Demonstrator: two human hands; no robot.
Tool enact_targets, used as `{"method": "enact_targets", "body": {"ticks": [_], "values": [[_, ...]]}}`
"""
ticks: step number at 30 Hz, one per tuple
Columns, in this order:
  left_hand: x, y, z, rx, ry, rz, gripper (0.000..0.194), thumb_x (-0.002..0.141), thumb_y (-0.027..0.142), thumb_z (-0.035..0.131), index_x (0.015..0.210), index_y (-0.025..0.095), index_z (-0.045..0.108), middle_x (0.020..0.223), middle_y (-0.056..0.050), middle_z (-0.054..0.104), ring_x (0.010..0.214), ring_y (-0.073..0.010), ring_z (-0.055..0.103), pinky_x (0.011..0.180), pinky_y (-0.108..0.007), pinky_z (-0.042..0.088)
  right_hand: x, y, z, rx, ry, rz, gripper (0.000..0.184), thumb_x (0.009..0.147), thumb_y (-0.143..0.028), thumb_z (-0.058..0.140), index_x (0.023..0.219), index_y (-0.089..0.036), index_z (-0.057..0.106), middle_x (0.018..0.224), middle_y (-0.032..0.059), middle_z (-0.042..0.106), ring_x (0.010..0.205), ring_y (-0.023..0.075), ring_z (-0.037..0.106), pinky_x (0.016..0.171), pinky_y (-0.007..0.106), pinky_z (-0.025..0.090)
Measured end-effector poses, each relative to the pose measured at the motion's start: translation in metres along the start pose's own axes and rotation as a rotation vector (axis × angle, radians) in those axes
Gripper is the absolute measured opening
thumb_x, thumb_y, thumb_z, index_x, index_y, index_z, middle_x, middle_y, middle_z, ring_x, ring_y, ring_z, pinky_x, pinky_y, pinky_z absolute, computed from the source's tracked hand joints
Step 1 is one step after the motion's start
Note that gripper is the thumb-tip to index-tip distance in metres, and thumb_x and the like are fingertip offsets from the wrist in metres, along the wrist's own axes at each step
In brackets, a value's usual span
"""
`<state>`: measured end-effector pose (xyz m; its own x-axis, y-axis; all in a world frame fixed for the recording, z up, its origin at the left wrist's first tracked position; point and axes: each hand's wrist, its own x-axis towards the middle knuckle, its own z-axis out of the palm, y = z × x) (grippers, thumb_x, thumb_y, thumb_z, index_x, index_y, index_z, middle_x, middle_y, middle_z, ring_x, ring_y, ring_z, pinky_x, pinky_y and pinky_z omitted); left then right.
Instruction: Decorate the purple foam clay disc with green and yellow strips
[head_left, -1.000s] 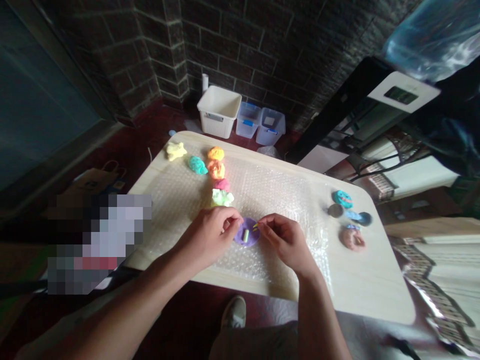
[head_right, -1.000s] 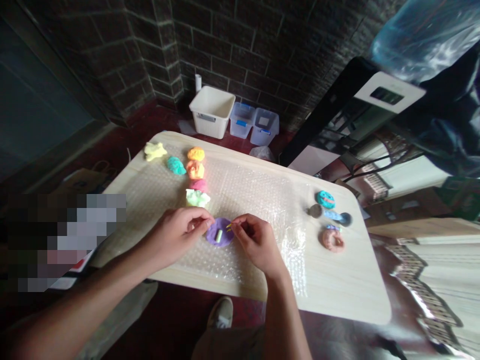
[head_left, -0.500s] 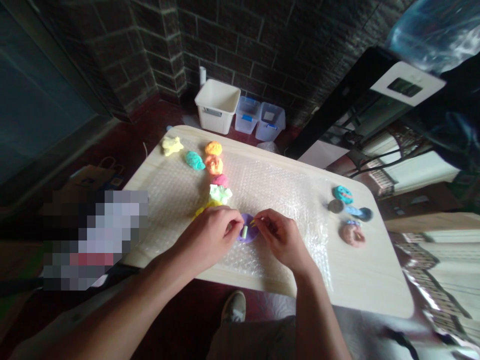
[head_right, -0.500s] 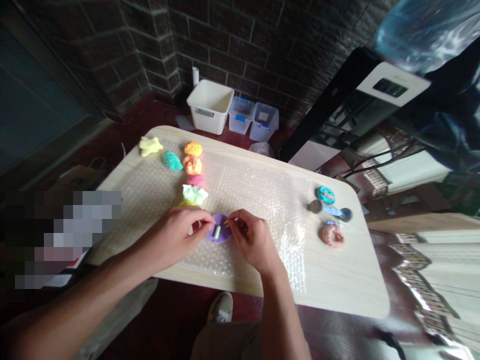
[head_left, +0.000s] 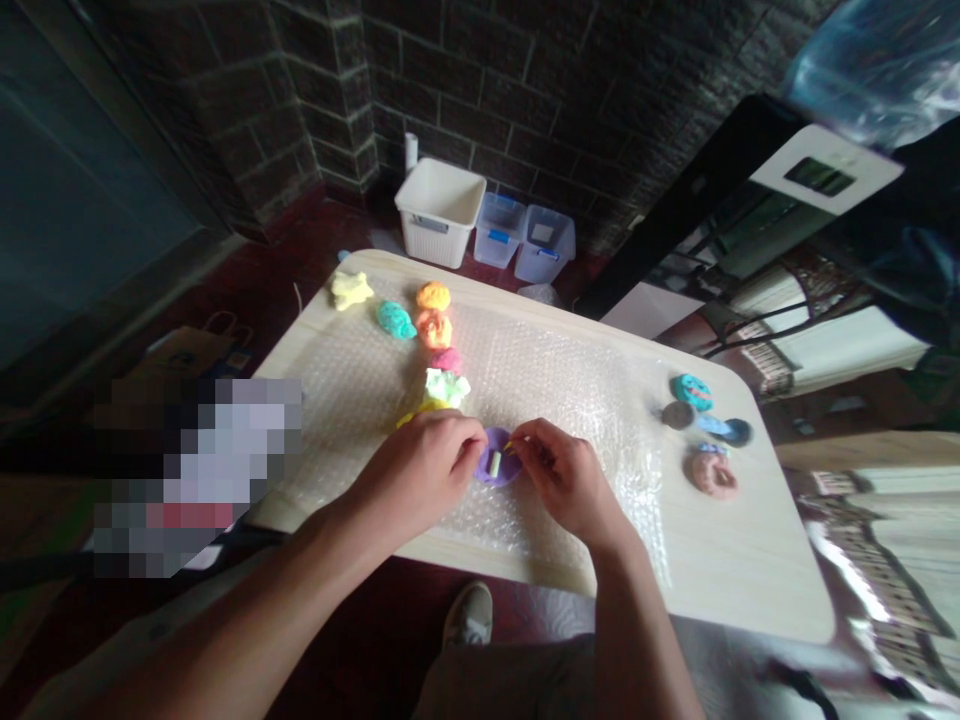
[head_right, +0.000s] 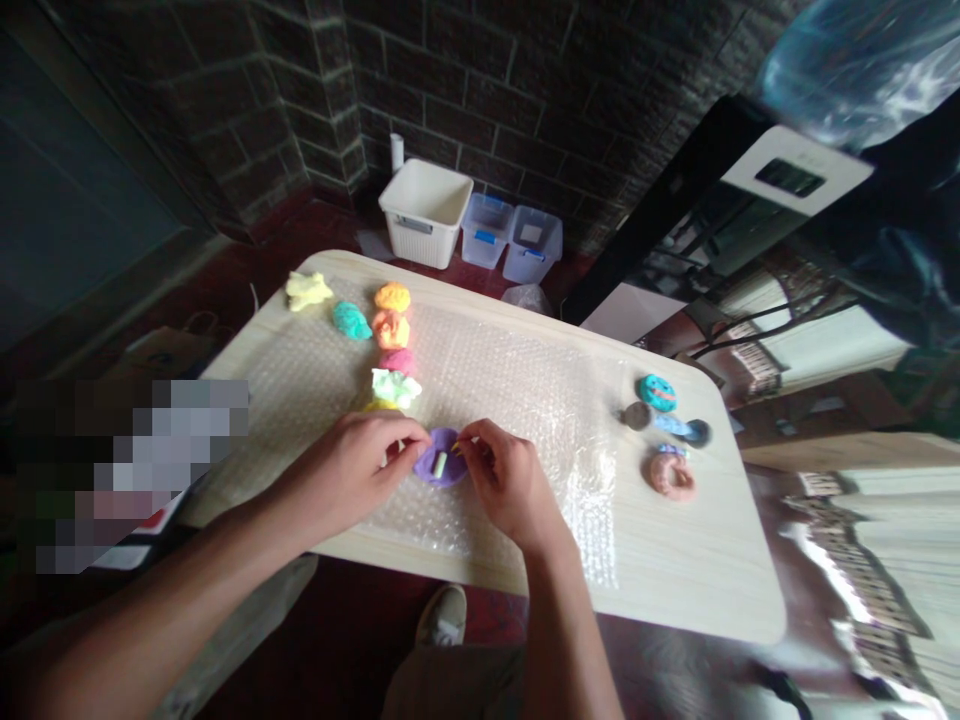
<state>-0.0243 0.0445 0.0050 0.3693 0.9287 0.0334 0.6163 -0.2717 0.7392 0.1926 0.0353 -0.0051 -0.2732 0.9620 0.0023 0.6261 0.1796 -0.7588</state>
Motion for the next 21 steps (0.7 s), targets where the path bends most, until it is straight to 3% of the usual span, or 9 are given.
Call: {"method": "enact_targets", "body": {"ticks": [21], "values": [[-0.0003,-0.0001,0.0005,-0.016,-0.008,0.002,0.021,0.096,0.015,0.059,0.088,0.018,0.078,0.085,-0.005,0.077,0.078,-0.019,0.068,0.071,-0.032,0.045,-0.0016,-0.0033,-0.0026,-0.063,0.01,-0.028,0.015,0.105,-0.021,0.056,0.099,-0.018,0.069,0.077,0.0009,0.069,0.062,0.0115,0.057,0.059,0.025,0.039]]}}
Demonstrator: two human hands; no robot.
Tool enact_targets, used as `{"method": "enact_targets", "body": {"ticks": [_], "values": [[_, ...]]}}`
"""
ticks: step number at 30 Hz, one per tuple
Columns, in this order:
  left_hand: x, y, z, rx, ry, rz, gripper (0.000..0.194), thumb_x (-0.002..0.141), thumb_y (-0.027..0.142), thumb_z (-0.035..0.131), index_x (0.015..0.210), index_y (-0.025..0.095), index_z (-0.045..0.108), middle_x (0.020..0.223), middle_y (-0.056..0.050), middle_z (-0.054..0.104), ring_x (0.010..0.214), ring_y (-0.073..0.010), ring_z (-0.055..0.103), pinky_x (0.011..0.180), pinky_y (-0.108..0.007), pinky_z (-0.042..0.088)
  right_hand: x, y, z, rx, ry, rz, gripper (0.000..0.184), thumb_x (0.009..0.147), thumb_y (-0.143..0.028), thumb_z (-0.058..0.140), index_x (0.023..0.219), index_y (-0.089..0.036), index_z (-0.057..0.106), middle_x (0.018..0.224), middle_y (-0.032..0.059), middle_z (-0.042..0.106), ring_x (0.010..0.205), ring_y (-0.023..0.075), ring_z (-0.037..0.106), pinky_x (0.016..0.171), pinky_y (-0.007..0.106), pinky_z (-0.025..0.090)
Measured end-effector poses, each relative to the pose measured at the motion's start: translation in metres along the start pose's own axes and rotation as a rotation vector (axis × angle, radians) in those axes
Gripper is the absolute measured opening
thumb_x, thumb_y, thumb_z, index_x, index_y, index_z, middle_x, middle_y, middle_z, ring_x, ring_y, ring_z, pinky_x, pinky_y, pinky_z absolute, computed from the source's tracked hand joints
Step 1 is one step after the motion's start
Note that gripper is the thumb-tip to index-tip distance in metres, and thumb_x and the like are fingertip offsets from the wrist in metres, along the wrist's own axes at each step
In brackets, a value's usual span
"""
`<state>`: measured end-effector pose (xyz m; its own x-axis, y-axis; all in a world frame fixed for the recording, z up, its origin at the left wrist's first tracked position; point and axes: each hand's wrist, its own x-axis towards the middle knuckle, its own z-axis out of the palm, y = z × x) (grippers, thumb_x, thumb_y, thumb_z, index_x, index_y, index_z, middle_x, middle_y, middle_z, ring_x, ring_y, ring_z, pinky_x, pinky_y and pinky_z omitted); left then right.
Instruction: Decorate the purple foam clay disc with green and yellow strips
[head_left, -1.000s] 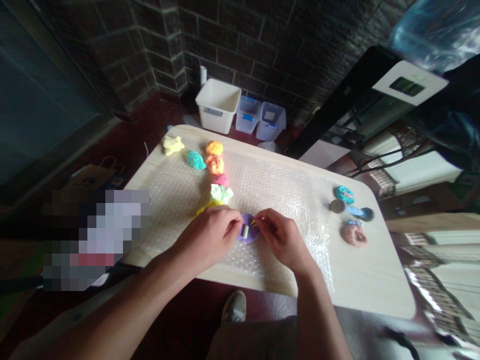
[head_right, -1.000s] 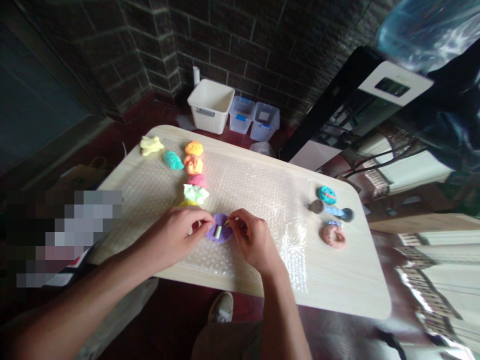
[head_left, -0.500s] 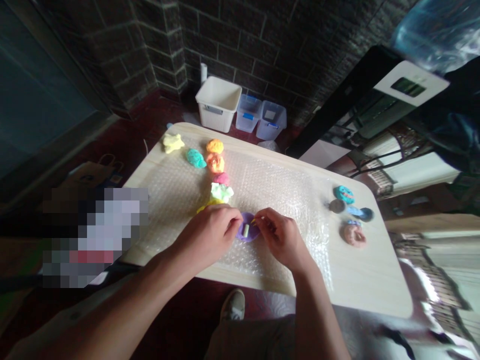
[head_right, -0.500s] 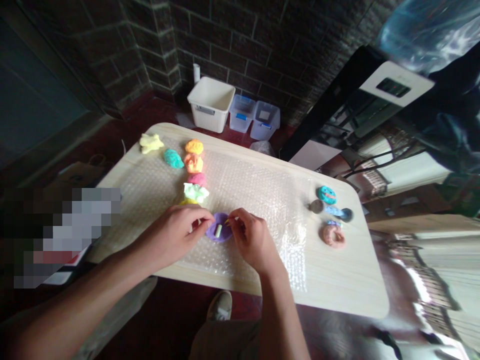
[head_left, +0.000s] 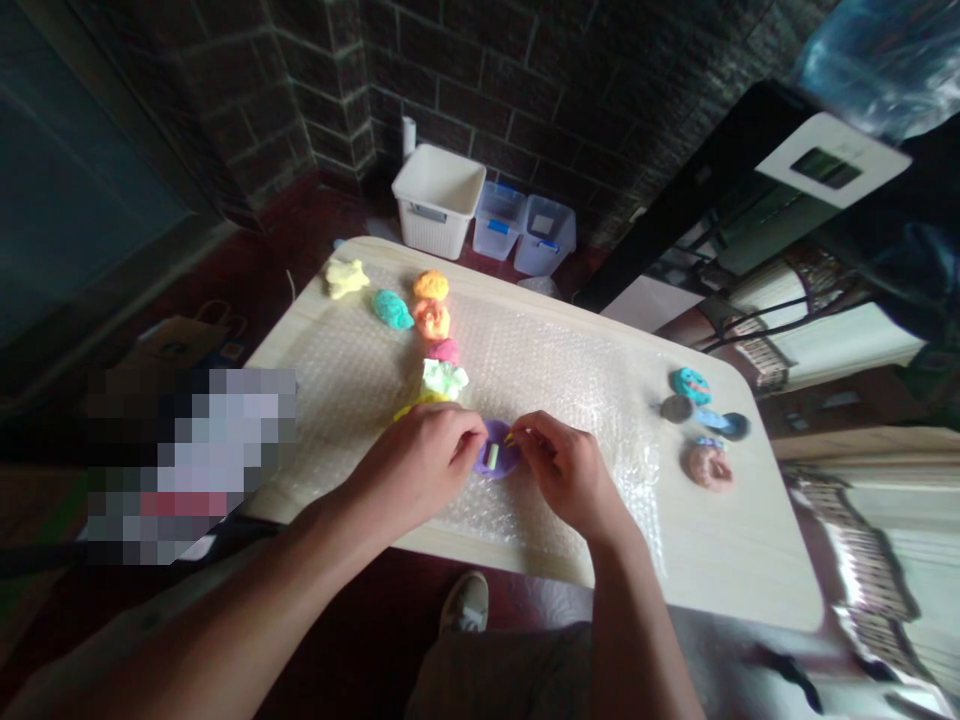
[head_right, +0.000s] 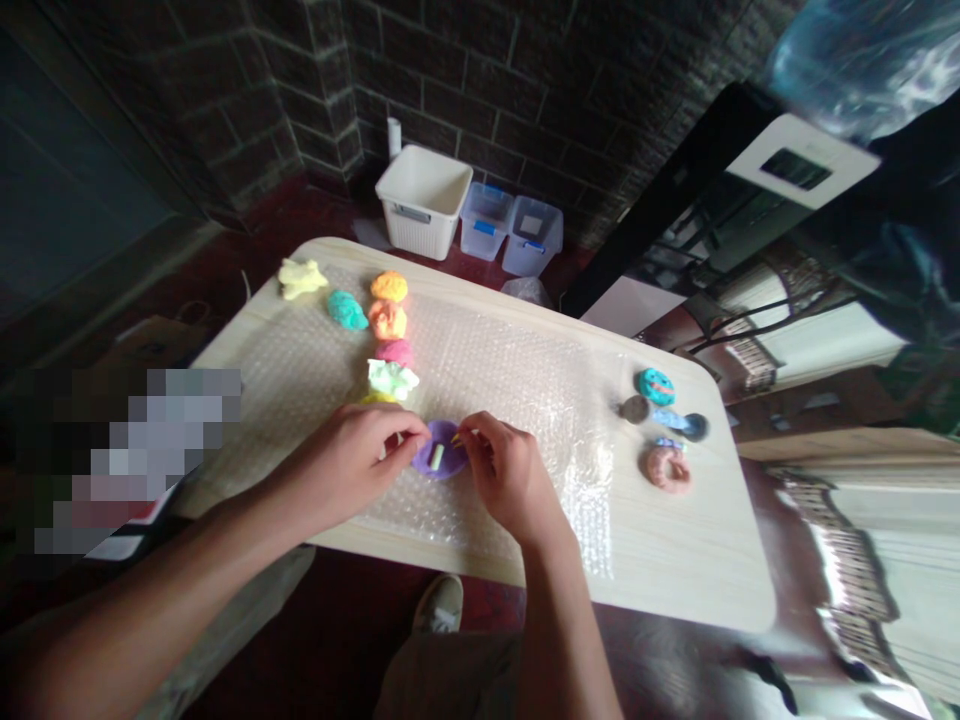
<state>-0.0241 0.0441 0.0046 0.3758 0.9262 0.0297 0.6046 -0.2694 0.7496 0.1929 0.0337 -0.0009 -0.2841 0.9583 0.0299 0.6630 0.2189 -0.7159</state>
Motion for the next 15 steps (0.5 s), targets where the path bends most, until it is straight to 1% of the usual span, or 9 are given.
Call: {"method": "enact_targets", "body": {"ticks": [9,15], "values": [[0.0005,-0.0015,0.0014,-0.002,0.006,0.007,0.021,0.096,0.015,0.059,0.09,0.018,0.079,0.086,-0.004,0.078,0.078,-0.0188,0.068,0.071,-0.032,0.045,0.001,0.0013,0.0012,-0.011,0.01,0.011,0.015,0.104,-0.022,0.058,0.097,-0.018,0.07,0.078,0.0014,0.07,0.063,0.0116,0.059,0.06,0.025,0.042],[0.0005,-0.0022,0.0026,-0.007,0.008,0.008,0.021,0.095,0.015,0.059,0.089,0.018,0.079,0.085,-0.005,0.077,0.078,-0.0189,0.068,0.072,-0.032,0.046,0.001,0.0013,0.0012,-0.03,0.021,-0.006,0.014,0.102,-0.02,0.058,0.096,-0.018,0.07,0.076,0.0006,0.069,0.06,0.0111,0.057,0.058,0.025,0.042]]}}
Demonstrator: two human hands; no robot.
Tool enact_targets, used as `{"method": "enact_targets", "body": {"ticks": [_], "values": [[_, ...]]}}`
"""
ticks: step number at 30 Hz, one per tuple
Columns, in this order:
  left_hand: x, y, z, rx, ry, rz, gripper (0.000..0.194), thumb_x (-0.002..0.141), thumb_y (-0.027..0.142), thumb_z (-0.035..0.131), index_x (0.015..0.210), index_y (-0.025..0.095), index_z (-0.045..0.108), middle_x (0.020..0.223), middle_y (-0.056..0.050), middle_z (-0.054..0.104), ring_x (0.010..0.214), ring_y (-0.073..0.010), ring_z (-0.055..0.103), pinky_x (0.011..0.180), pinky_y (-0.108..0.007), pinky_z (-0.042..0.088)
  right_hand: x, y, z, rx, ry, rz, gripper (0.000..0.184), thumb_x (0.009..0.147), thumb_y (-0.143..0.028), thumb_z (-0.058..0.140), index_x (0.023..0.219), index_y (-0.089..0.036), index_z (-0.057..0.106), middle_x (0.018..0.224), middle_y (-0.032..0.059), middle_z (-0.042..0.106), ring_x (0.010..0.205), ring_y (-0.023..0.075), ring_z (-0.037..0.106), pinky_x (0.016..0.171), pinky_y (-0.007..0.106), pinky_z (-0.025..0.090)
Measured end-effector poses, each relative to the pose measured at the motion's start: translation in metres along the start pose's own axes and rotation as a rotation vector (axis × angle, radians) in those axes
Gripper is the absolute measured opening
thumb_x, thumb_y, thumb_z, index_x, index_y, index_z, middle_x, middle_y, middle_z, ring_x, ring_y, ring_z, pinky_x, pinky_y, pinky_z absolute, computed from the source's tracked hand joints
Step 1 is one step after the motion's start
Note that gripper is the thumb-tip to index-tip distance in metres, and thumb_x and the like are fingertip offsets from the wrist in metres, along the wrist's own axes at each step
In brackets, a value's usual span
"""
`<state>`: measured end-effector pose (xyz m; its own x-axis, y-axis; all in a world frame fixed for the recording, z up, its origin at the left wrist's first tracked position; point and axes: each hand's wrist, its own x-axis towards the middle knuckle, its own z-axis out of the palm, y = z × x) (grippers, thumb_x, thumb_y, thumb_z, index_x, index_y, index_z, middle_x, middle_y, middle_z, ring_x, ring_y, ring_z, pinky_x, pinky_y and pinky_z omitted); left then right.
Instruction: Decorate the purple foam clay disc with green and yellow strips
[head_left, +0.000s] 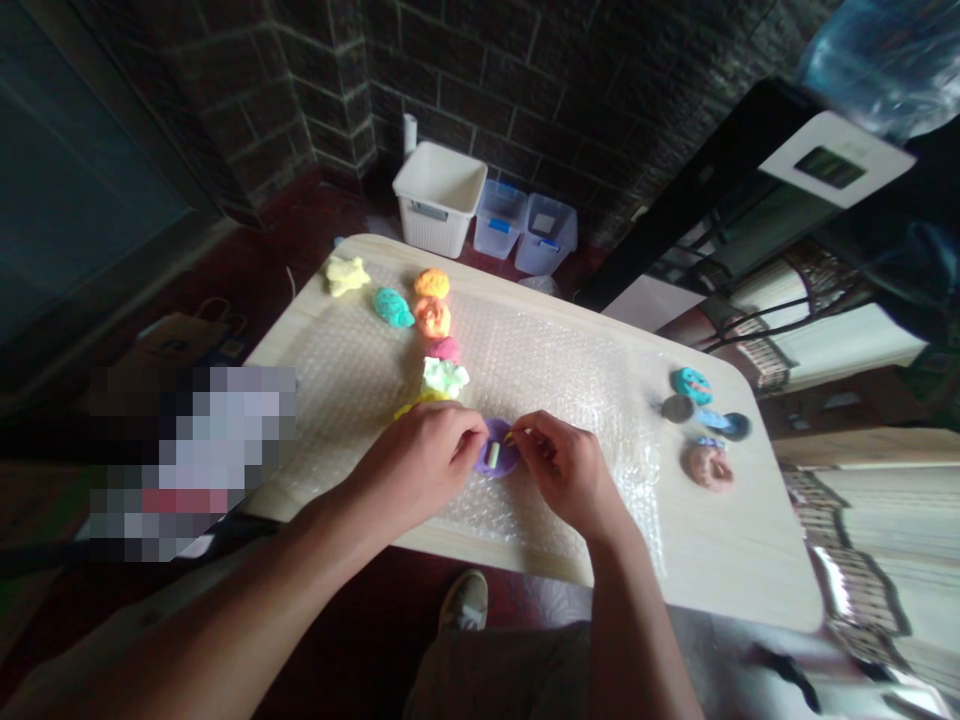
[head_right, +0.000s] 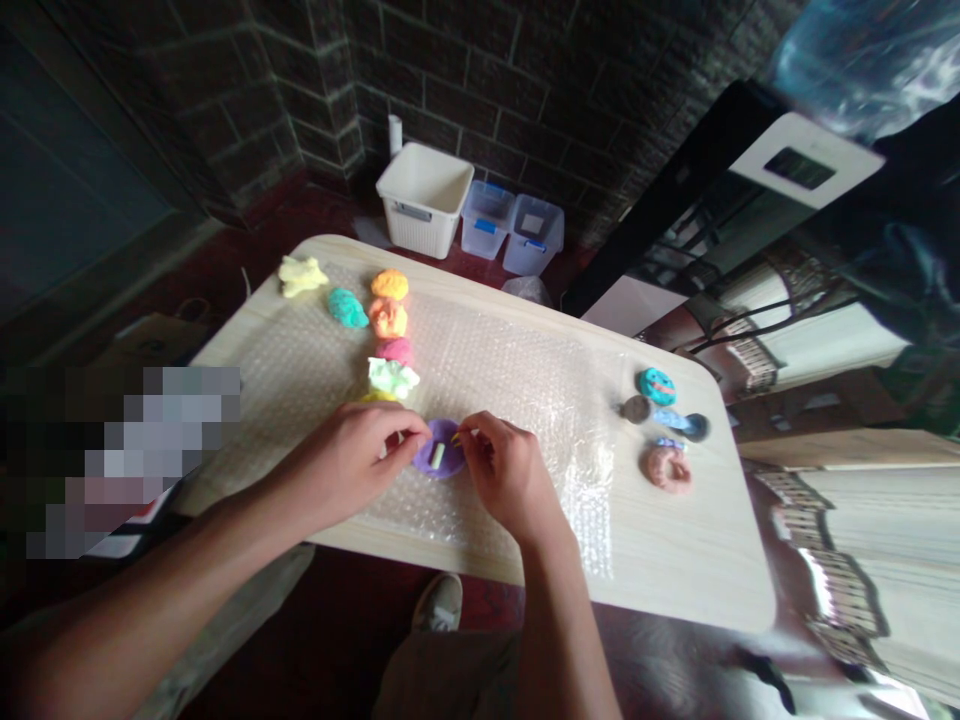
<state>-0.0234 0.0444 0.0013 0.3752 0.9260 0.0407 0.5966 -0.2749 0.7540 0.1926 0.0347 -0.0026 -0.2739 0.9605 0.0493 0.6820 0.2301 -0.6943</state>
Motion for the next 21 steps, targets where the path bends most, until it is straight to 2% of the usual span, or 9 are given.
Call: {"method": "enact_targets", "body": {"ticks": [21], "values": [[-0.0006,0.0005,0.0001,0.04,-0.048,-0.017,0.023,0.097,0.015,0.057,0.091,0.017,0.079,0.088,-0.007,0.076,0.085,-0.0218,0.069,0.079,-0.035,0.049,-0.0003,0.0005,0.0005,-0.003,0.034,-0.022,0.013,0.098,-0.017,0.061,0.097,-0.018,0.074,0.075,0.0009,0.07,0.059,0.0114,0.059,0.056,0.023,0.042]]}}
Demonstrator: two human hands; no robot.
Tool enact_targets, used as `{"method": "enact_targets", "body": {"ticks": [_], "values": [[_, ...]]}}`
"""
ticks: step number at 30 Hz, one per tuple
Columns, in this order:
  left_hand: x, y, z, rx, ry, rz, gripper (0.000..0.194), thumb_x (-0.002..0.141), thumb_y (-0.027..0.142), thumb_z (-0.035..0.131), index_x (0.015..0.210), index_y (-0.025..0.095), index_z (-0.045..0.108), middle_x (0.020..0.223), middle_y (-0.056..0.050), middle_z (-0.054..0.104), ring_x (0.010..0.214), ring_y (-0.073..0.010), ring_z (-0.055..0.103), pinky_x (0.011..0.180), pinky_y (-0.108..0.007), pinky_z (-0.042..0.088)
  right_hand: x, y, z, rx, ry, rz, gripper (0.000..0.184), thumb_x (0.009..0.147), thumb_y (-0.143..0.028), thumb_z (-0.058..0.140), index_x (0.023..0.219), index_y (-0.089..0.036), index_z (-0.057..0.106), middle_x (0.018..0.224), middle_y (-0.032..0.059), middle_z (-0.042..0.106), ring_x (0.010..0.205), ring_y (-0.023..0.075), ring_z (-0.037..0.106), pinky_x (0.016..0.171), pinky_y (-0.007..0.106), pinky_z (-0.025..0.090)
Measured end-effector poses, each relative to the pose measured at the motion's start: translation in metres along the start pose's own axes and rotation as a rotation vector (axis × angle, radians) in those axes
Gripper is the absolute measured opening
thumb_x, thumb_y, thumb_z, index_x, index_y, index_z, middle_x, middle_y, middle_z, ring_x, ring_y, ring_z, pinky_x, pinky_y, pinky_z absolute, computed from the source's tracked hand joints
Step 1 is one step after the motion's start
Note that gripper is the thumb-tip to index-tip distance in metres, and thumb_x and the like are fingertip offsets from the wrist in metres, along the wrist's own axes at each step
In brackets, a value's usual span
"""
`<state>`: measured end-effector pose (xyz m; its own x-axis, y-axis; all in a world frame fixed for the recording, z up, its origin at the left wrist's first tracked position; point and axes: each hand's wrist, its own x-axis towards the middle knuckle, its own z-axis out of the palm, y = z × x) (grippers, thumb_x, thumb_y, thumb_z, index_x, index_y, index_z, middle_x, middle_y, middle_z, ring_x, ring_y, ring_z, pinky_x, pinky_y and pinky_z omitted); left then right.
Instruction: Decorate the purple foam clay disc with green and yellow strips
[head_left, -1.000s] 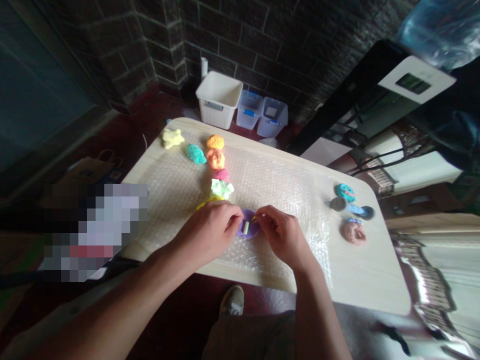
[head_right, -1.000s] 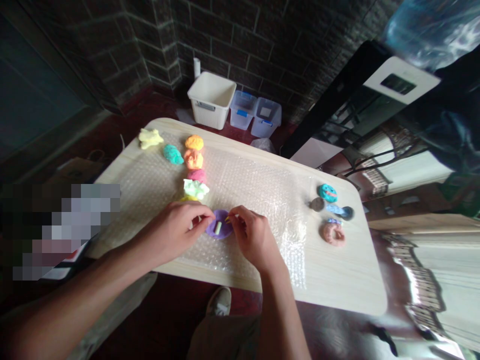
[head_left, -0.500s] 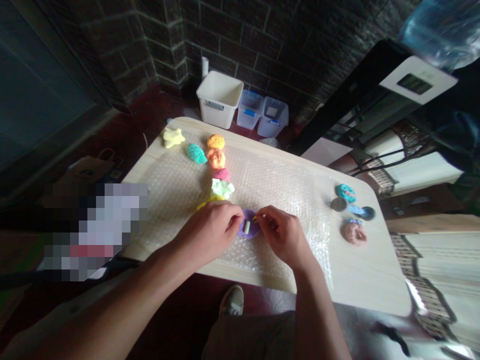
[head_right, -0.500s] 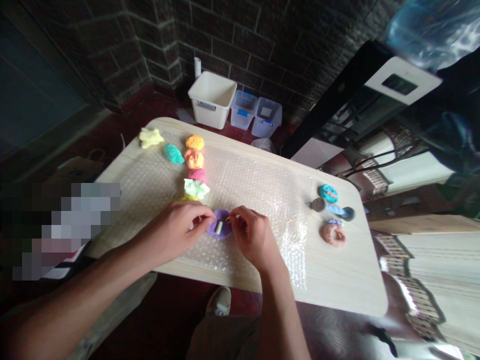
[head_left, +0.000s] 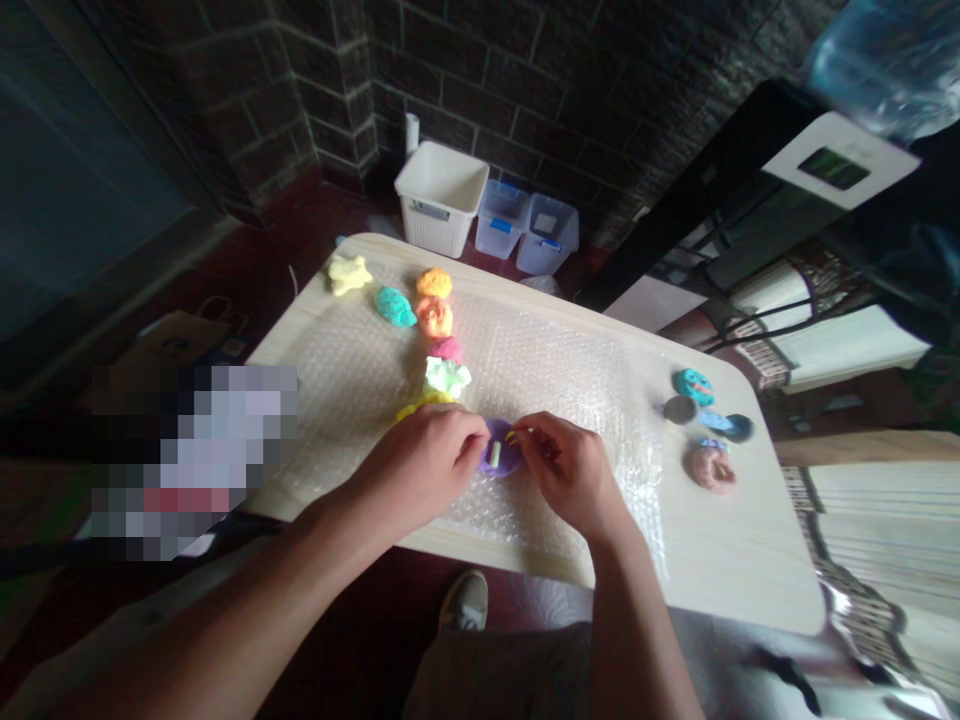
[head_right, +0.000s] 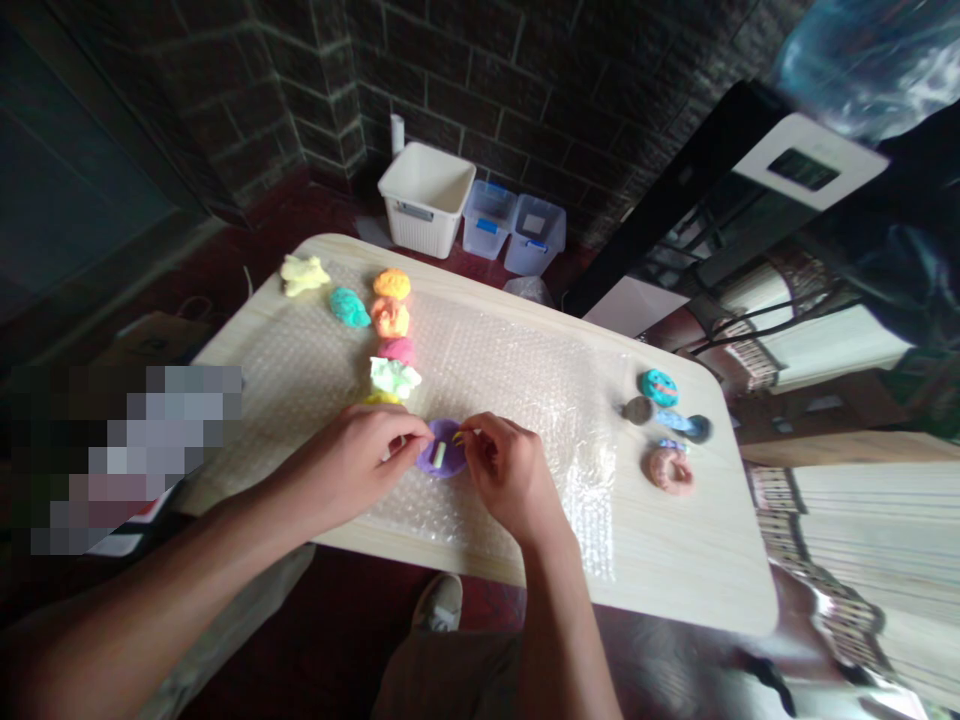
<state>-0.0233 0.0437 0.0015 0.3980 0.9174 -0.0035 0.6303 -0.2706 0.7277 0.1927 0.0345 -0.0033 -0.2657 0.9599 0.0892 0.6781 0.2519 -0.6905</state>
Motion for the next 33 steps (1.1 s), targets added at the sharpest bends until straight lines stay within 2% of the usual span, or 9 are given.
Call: {"method": "enact_targets", "body": {"ticks": [5,9,11,15,21,33], "values": [[-0.001,-0.001,0.001,0.008,-0.004,0.002,0.023,0.097,0.016,0.057,0.09,0.018,0.079,0.088,-0.007,0.076,0.085,-0.0218,0.069,0.08,-0.035,0.049,0.001,-0.003,0.0,-0.001,0.003,0.038,0.013,0.1,-0.022,0.06,0.1,-0.018,0.073,0.076,0.0014,0.071,0.059,0.0118,0.061,0.056,0.024,0.043],[-0.001,-0.001,0.001,0.01,0.004,0.006,0.023,0.098,0.016,0.057,0.091,0.018,0.079,0.089,-0.007,0.076,0.086,-0.0221,0.069,0.081,-0.036,0.05,0.003,-0.004,0.004,0.03,0.028,0.122,0.018,0.101,-0.031,0.063,0.103,-0.017,0.073,0.066,0.0002,0.069,0.053,0.0121,0.058,0.054,0.025,0.043],[-0.001,-0.002,0.001,0.014,0.004,0.014,0.023,0.098,0.016,0.057,0.09,0.018,0.079,0.087,-0.007,0.076,0.085,-0.022,0.069,0.08,-0.035,0.05,0.004,-0.001,0.007,0.061,0.049,0.155,0.02,0.1,-0.034,0.064,0.103,-0.017,0.074,0.07,0.0022,0.072,0.053,0.0128,0.06,0.053,0.026,0.044],[0.0,-0.002,0.001,0.016,0.005,0.025,0.024,0.098,0.016,0.057,0.089,0.019,0.078,0.086,-0.007,0.076,0.083,-0.0216,0.069,0.079,-0.035,0.049,0.005,0.008,0.01,0.141,0.055,0.184,0.019,0.098,-0.034,0.066,0.096,-0.017,0.075,0.084,0.0068,0.077,0.061,0.0153,0.068,0.054,0.026,0.048],[0.0,-0.002,0.003,0.006,0.009,0.029,0.024,0.097,0.015,0.057,0.089,0.019,0.079,0.086,-0.007,0.076,0.083,-0.0215,0.068,0.079,-0.034,0.049,0.005,0.007,0.01,0.135,0.041,0.197,0.022,0.098,-0.035,0.066,0.089,-0.017,0.075,0.075,0.0044,0.074,0.059,0.0143,0.064,0.053,0.026,0.045],[0.0,-0.001,0.002,0.025,-0.009,0.017,0.024,0.097,0.015,0.056,0.086,0.019,0.076,0.085,-0.007,0.074,0.082,-0.0219,0.068,0.077,-0.035,0.048,0.007,-0.001,0.013,0.019,0.078,0.19,0.02,0.095,-0.033,0.067,0.085,-0.017,0.073,0.072,0.0051,0.074,0.057,0.0145,0.065,0.052,0.026,0.045]]}}
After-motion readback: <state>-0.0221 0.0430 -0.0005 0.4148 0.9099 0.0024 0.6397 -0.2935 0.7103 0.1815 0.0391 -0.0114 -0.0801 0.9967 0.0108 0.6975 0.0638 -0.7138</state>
